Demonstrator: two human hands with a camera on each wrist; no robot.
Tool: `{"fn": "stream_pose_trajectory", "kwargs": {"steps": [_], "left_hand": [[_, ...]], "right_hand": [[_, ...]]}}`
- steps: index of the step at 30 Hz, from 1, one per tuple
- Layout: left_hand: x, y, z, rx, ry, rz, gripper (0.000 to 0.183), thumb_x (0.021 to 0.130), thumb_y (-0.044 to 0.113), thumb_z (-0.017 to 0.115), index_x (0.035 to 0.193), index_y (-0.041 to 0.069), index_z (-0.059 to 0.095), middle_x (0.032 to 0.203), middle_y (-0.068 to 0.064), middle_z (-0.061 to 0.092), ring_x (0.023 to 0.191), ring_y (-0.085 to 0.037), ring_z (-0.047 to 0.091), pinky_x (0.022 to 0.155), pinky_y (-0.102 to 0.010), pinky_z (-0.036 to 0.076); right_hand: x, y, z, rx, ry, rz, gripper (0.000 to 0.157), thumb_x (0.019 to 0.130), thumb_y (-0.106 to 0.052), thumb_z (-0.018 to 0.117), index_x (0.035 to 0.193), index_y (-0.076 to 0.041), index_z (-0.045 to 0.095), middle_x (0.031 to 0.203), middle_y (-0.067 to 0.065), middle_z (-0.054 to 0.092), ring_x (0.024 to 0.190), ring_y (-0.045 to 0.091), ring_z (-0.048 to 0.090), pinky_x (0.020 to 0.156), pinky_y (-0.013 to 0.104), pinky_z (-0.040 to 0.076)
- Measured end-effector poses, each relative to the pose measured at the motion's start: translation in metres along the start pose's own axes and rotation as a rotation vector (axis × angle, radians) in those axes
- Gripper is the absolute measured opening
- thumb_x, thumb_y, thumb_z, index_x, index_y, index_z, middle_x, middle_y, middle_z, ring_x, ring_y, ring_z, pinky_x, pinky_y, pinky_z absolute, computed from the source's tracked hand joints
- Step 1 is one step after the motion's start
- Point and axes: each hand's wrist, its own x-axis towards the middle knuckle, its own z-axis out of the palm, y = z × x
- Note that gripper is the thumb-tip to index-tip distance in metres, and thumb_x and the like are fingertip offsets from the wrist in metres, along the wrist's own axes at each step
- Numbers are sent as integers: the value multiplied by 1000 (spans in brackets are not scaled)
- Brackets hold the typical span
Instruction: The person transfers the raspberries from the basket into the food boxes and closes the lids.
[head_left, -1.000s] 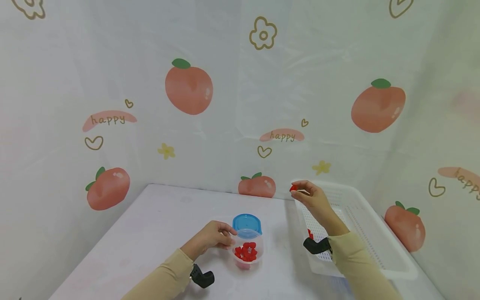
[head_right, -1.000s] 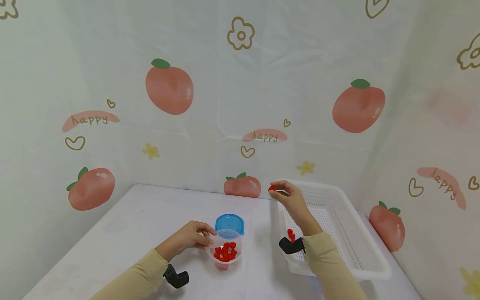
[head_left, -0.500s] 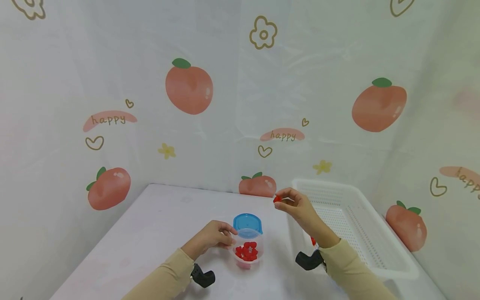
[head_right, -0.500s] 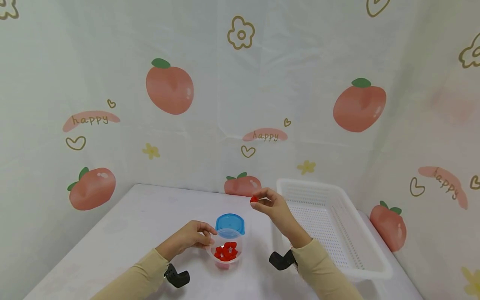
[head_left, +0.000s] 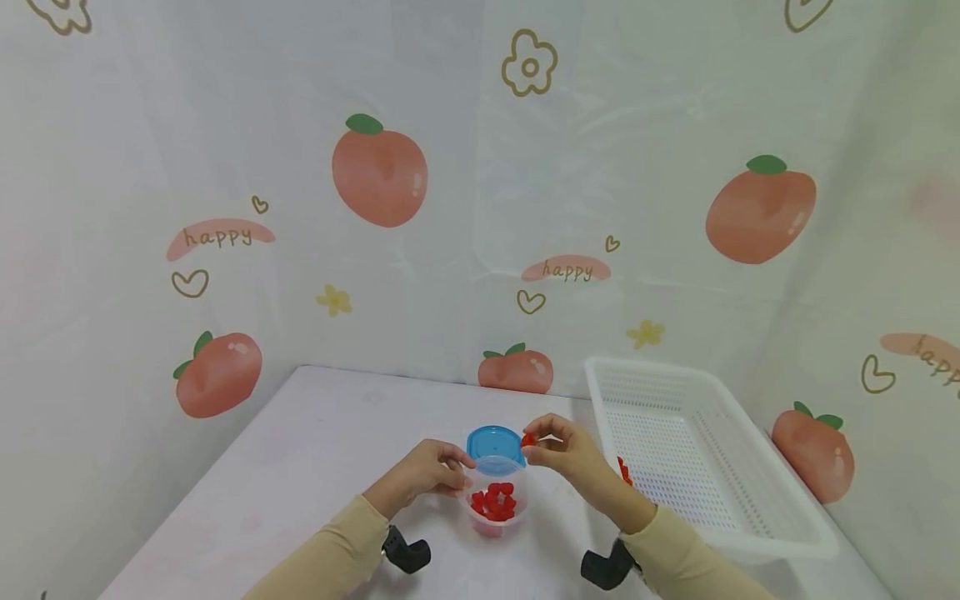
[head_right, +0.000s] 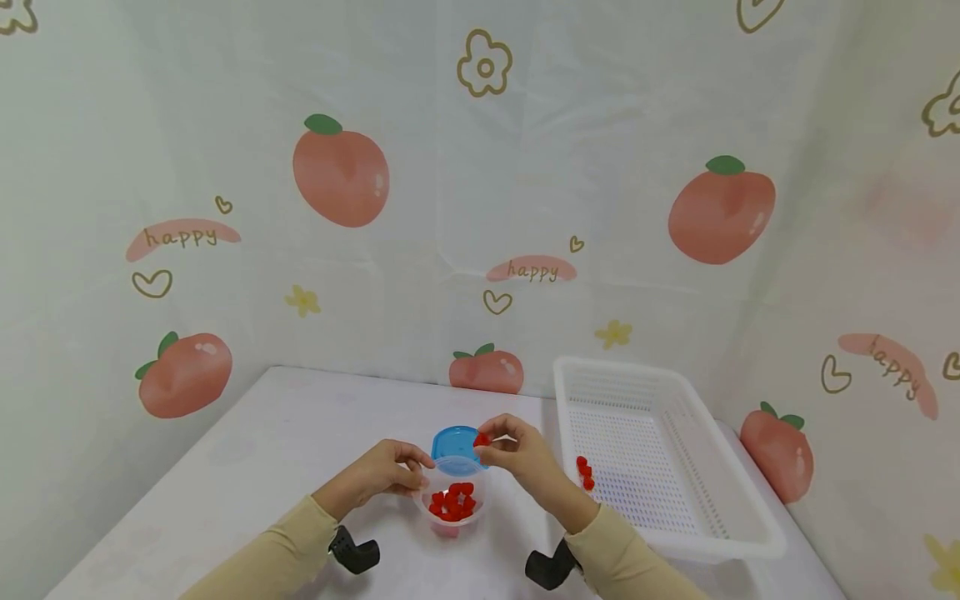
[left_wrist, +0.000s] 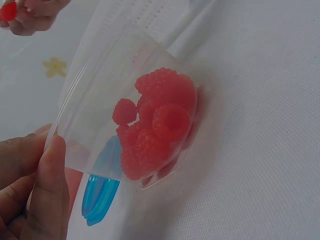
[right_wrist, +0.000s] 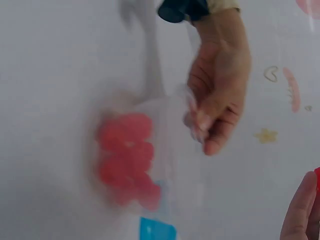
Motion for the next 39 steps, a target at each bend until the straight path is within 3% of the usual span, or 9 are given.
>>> {"fn": "stream_pose_trajectory", "kwargs": {"steps": [7,14,23,39], "left_hand": [[0,1,0,-4,0,-10,23,83,2,73,105,-2,68,79,-7,60,64,-12,64,65,-28,60],[0,2,0,2,0,-8,24,82,2,73,106,-2,68,78,-6,61,64,-12,64,65,-28,60],[0,1,1,-5,2,-10,24,82,2,74,105,-1,69,78,-6,60,63,-12,64,66,-28,60],[0,2,2,2,18,-24,23,82,2,74,104,0,69,78,-7,59,63,-12,65,65,-27,59]], "right_hand": [[-7,14,15,7,-28,75,37,88,-14,70,114,6,53,102,9,58,89,22,64,81,25,57],[-6,31,21,-3,-39,132,38,87,-13,71,115,6,54,103,8,60,87,17,60,82,29,57],[-4,40,23,-38,-29,136,35,86,-11,72,112,6,56,101,7,63,85,16,61,81,32,58],[-3,38,28,-108,-30,142,33,84,-10,72,109,5,58,97,6,63,81,15,58,77,31,59]]}}
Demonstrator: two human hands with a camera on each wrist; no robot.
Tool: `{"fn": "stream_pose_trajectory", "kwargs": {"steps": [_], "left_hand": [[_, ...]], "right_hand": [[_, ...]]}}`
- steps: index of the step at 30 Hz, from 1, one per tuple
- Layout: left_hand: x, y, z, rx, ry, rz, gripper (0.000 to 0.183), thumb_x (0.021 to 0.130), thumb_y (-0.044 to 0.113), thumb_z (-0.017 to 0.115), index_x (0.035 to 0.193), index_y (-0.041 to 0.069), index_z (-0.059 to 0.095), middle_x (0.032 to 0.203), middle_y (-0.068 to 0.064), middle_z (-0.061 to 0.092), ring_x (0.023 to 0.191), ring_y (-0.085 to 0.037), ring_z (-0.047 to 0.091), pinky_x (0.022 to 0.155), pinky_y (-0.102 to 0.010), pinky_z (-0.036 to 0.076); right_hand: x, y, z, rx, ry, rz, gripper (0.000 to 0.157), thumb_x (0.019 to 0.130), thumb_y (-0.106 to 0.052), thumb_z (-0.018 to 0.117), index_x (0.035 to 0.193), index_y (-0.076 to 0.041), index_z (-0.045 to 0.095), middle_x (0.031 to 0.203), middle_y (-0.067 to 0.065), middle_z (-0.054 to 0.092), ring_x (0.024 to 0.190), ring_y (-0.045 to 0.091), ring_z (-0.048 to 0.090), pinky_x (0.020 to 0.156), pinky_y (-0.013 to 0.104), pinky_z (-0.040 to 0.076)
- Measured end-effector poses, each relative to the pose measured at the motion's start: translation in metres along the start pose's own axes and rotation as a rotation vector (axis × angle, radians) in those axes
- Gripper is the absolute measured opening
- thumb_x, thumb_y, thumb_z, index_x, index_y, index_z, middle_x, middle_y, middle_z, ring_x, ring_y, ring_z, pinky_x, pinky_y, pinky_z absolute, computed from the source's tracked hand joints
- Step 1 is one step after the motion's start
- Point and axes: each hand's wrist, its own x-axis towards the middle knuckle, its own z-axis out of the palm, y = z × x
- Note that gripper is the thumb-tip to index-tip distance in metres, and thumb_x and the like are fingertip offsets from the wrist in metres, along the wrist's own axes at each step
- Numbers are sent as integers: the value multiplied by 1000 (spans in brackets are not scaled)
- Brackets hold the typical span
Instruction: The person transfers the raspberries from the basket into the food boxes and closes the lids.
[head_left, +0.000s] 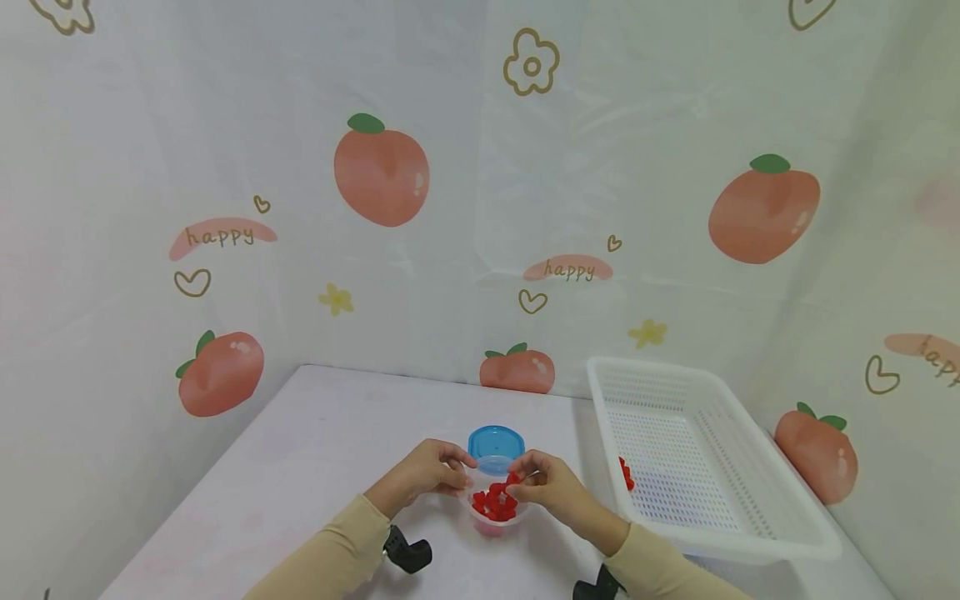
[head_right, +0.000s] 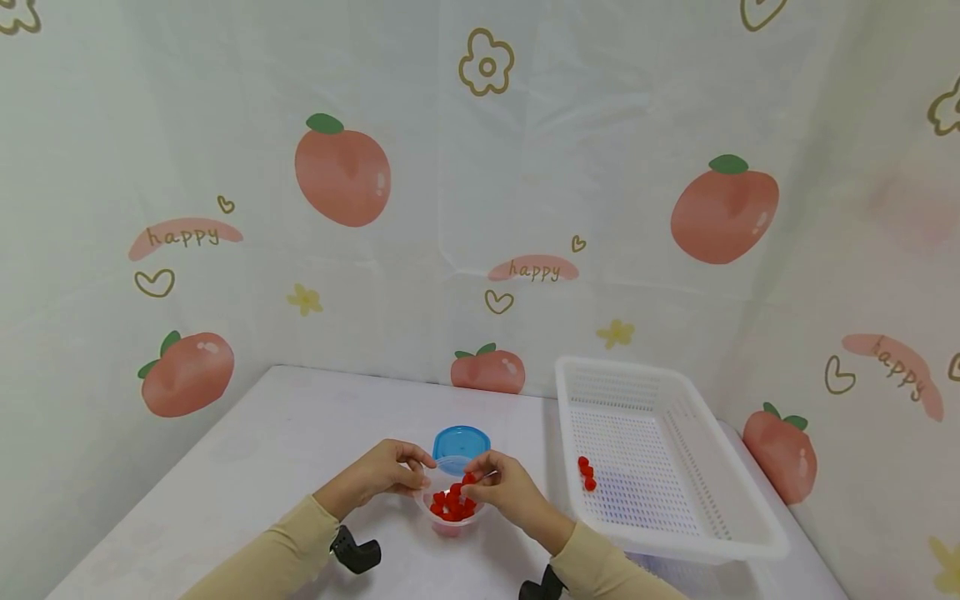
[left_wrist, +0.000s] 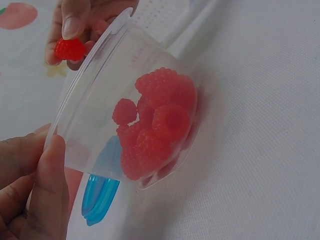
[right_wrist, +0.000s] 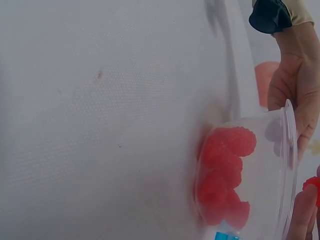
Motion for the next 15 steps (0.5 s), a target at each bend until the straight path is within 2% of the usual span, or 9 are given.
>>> {"fn": "stream_pose_trajectory", "kwargs": {"steps": [8,15], "left_hand": [[0,0,0,-3,-6,7,24,82,2,74,105,-1,69,78,-7,59,63,-12,65,65,-28,60],[0,1,0,-5,-9,7,23,82,2,74,105,-1,69,78,-7,60,63,-12,64,65,-28,60]], "right_hand": [[0,-1,1,-35,12,4,31,84,-11,73,108,3,60,94,5,63,80,15,58,77,34,59],[0,0,0,-27,2,-5,33,84,-11,73,109,6,58,92,5,62,79,15,58,74,27,59]]}}
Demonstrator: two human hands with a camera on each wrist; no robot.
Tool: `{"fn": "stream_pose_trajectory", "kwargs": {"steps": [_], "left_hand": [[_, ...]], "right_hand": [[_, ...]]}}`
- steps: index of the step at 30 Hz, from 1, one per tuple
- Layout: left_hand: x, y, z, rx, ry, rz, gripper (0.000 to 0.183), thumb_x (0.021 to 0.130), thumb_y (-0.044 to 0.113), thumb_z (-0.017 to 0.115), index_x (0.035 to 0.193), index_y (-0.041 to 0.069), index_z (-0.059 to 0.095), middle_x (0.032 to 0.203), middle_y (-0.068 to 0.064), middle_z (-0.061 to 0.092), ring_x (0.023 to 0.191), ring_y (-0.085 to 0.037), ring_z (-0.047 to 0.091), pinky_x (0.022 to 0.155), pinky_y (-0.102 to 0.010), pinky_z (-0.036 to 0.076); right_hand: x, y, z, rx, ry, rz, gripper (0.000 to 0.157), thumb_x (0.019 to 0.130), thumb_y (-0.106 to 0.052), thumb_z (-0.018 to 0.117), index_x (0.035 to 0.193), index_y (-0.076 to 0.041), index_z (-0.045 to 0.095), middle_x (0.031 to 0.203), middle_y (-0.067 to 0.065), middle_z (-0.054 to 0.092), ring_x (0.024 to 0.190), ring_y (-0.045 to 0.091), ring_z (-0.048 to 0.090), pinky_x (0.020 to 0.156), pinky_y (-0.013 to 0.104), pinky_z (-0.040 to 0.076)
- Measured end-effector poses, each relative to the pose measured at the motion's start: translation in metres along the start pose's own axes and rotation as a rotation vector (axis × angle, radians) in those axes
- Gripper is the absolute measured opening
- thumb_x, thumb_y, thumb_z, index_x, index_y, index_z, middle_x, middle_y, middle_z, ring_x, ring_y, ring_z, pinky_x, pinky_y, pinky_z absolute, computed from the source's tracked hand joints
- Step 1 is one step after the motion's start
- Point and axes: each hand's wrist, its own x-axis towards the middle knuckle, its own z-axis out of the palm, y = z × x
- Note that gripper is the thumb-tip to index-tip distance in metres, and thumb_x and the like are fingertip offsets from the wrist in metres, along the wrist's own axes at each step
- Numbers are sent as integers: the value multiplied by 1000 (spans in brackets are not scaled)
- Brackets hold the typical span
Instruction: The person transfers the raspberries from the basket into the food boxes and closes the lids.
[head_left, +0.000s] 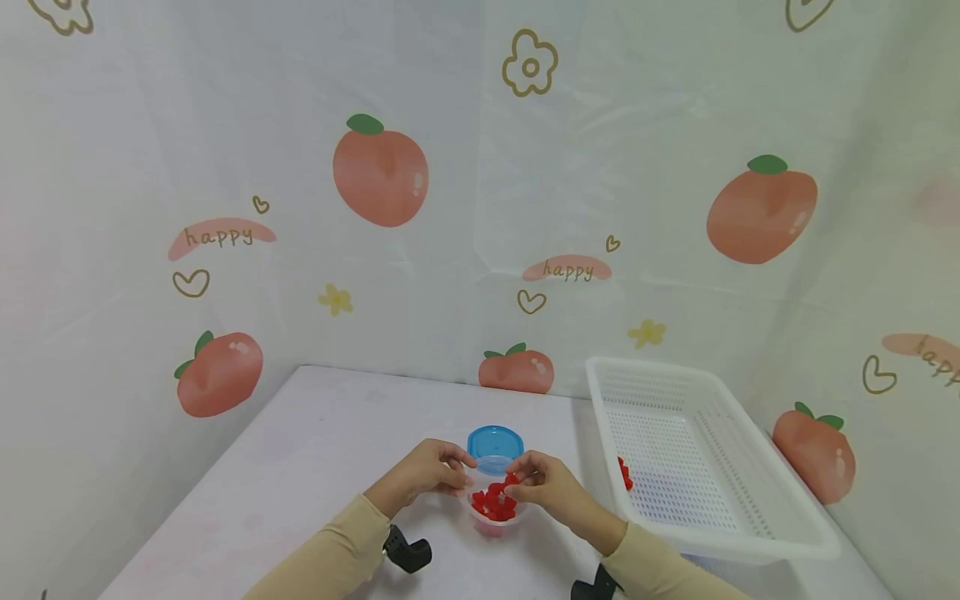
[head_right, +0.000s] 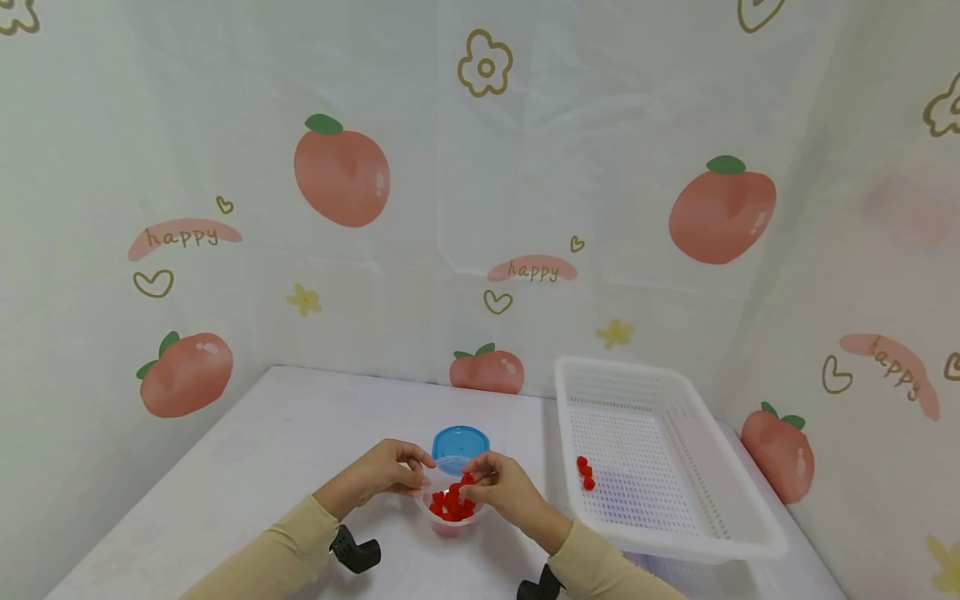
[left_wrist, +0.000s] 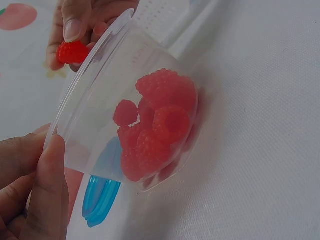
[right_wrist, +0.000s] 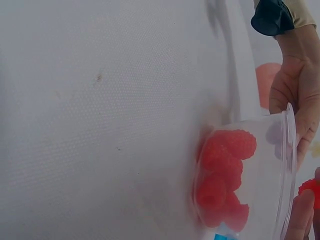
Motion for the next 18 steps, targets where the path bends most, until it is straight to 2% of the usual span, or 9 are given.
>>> {"fn": "stream_pose_trajectory", "kwargs": {"steps": [18], "left_hand": [[1,-1,0,-5,2,2,22,82,2,74,103,-1,69,77,-7,60,62,-12,64,65,-28,60]], "right_hand": [[-1,-2,2,0,-2,10,32,84,-11,73,109,3,60,90,4,60,79,14,58,77,29,59]]}}
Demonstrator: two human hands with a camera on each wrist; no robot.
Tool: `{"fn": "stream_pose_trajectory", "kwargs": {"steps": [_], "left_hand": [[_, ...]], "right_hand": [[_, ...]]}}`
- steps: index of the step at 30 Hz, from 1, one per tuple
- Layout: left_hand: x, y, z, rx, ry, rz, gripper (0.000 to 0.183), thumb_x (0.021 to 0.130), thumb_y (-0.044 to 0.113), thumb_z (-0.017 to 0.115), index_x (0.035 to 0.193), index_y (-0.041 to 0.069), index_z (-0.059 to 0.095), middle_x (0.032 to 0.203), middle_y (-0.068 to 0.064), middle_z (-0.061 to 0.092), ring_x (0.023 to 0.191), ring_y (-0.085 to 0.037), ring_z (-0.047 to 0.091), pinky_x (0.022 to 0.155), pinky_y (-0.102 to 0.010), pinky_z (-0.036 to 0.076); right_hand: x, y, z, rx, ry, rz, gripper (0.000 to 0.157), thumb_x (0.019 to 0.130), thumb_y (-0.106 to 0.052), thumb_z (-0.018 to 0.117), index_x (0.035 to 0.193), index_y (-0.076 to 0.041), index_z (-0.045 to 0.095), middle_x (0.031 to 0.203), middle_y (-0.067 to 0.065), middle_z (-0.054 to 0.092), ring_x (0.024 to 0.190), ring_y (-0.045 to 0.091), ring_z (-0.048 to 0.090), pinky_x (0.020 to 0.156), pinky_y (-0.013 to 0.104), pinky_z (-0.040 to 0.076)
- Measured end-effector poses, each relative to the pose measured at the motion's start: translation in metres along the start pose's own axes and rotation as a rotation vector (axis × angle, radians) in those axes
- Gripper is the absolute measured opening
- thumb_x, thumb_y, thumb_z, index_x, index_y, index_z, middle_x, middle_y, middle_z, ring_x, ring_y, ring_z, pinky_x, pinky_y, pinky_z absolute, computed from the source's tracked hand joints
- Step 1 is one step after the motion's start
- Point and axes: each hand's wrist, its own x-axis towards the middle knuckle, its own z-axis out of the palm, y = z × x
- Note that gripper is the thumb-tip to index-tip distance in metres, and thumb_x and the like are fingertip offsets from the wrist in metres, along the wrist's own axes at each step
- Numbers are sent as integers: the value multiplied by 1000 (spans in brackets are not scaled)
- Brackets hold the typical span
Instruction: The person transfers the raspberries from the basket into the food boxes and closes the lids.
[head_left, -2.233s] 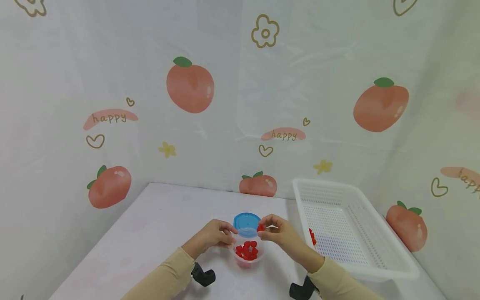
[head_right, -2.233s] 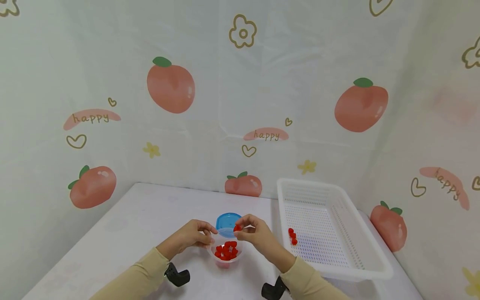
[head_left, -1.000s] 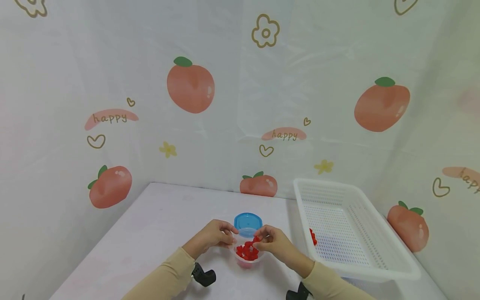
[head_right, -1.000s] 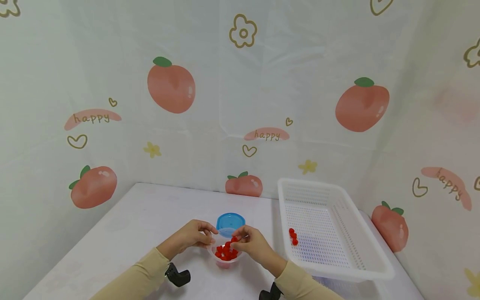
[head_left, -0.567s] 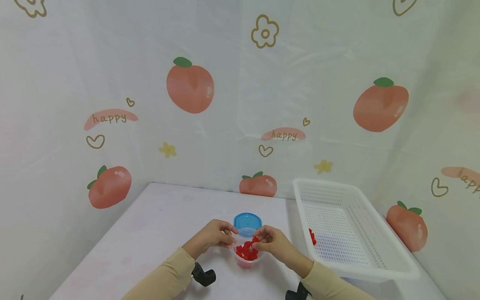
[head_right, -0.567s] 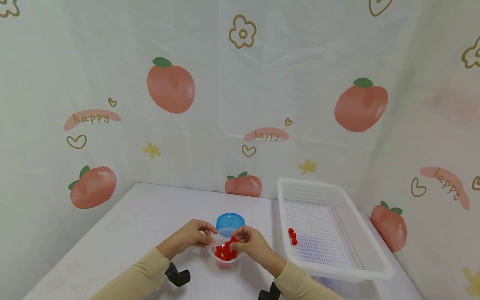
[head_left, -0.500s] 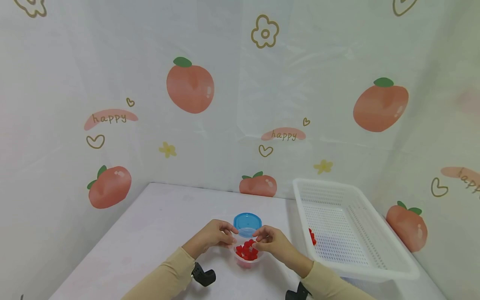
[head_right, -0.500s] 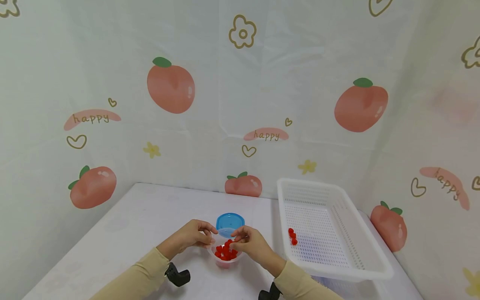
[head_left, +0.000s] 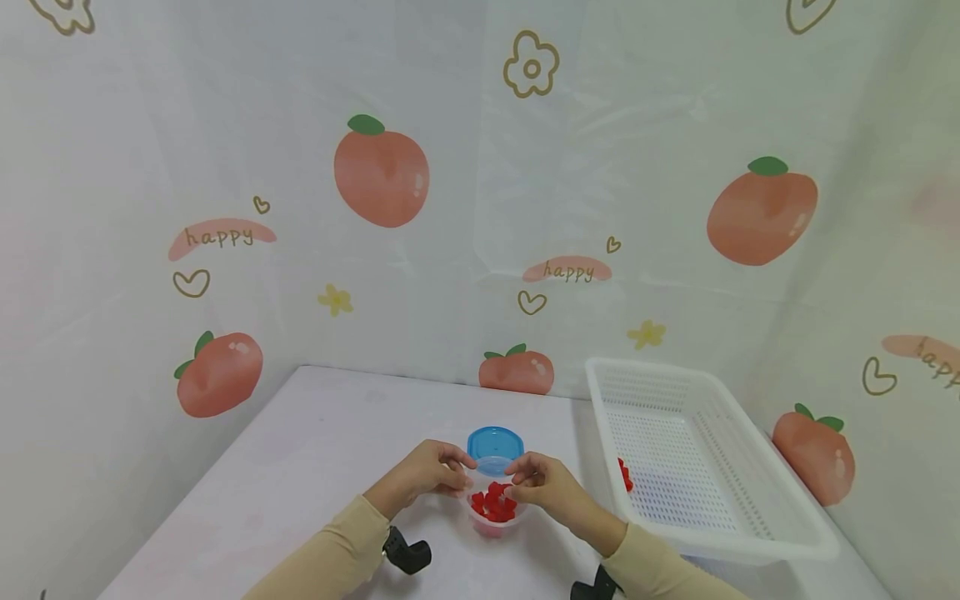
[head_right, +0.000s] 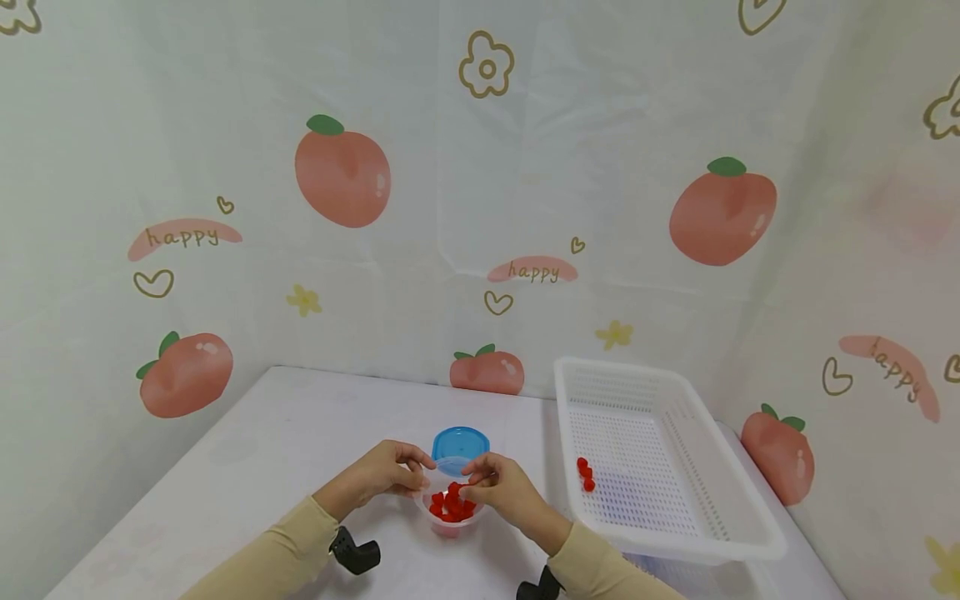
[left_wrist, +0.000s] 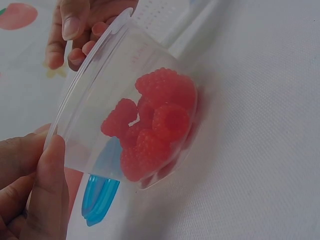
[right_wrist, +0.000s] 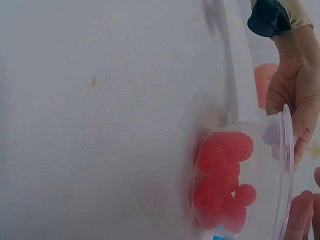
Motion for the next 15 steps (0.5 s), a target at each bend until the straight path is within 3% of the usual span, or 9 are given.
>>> {"fn": "stream_pose_trajectory", "kwargs": {"steps": [15], "left_hand": [[0,0,0,13,-1,8,23,82,2,74,104,-1,69,77,-6,61,63,-12,64,65,-27,60]], "right_hand": [[0,-1,-5,72,-7,-18,39,87,-13,70,115,9,54,97,6,61,86,17,61,82,33,58]]}}
